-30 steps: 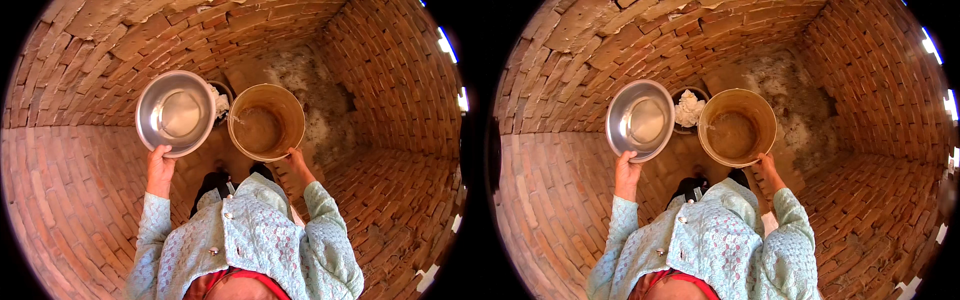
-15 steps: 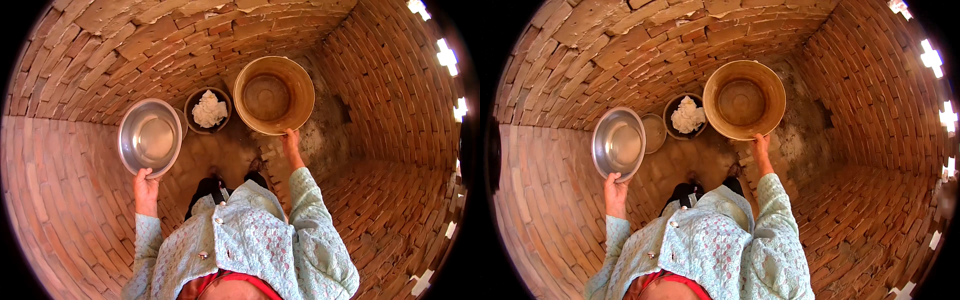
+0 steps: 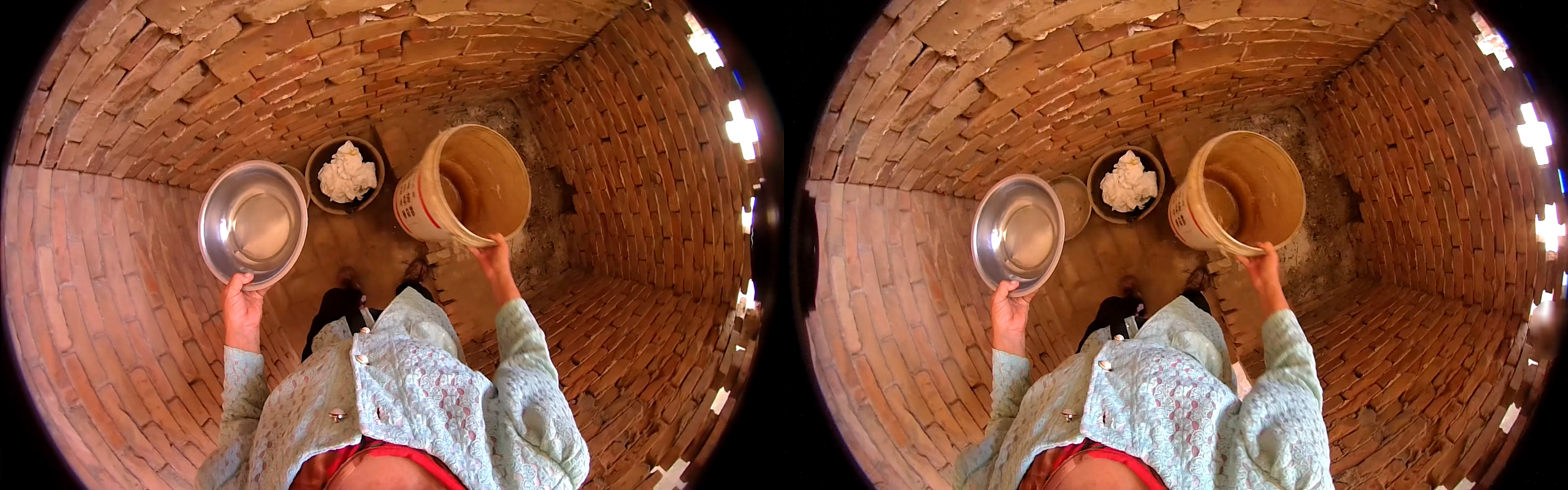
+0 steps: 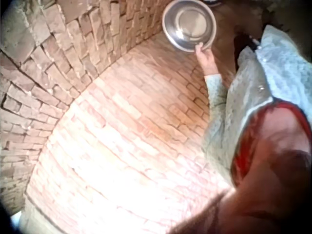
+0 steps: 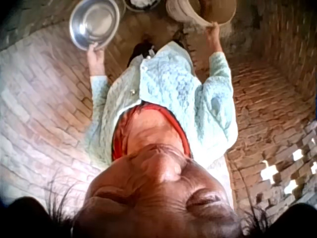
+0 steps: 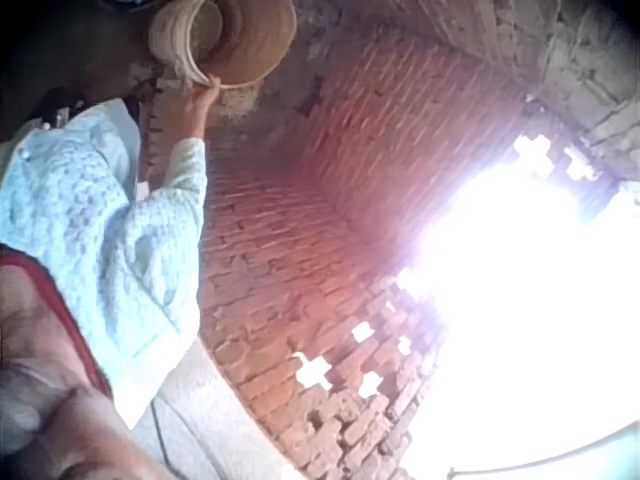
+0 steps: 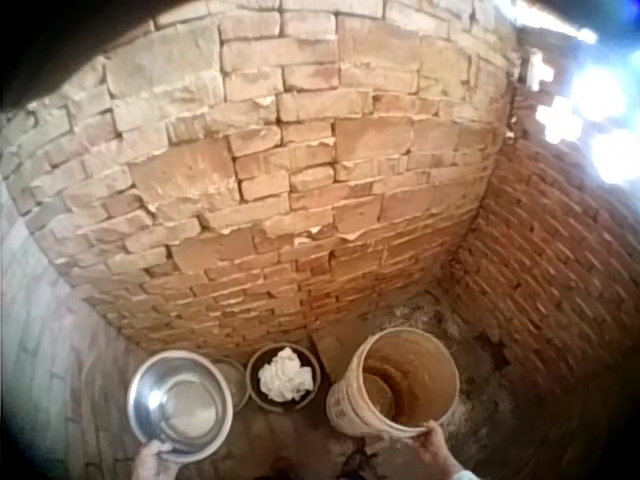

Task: The person places a blue bag into a pink basin, then picks up a metal bowl and fills it with water from a tap. They carry the bowl of water into a brick room, pour it into a bucket, and then walk back out.

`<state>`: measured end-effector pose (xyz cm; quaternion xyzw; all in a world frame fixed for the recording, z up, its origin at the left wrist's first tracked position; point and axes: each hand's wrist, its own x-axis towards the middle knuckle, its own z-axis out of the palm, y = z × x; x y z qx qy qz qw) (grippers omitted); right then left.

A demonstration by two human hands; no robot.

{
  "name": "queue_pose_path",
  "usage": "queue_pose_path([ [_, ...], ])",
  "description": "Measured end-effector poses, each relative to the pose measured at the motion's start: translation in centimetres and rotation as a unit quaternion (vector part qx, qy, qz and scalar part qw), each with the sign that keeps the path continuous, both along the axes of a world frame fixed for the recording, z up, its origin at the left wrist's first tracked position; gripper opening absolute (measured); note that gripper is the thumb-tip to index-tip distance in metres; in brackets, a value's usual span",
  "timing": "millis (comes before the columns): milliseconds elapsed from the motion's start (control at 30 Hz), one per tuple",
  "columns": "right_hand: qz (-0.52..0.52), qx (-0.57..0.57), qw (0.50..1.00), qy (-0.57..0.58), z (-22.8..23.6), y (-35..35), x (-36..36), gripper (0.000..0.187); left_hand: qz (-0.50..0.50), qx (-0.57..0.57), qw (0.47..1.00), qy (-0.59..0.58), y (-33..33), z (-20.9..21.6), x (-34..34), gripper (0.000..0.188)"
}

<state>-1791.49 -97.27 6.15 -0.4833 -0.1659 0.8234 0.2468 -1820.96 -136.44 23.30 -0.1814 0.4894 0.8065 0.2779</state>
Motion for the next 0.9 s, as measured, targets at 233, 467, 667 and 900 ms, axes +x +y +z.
queue_pose_path([
  [233, 0.032, 0.068, 0.994, -0.083, -5.5, -2.9, -1.2, 0.023, -0.009, -0.009, 1.0, 0.016, 0.4, 0.4, 0.1, 0.033],
  [467, -0.01, 0.022, 0.999, -0.035, 0.8, -2.4, 4.8, 0.031, 0.0, -0.019, 1.0, 0.003, -0.2, -0.3, -0.1, 0.034],
  [667, 0.01, 0.05, 0.989, -0.139, -3.2, -0.9, 3.7, 0.028, -0.012, -0.011, 1.0, 0.003, 0.7, -0.9, -0.7, 0.035],
  [900, -0.076, 0.032, 0.972, -0.22, -1.7, 1.8, 10.1, 0.029, -0.016, -0.038, 0.999, -0.014, 1.4, -1.5, -0.1, 0.034],
])
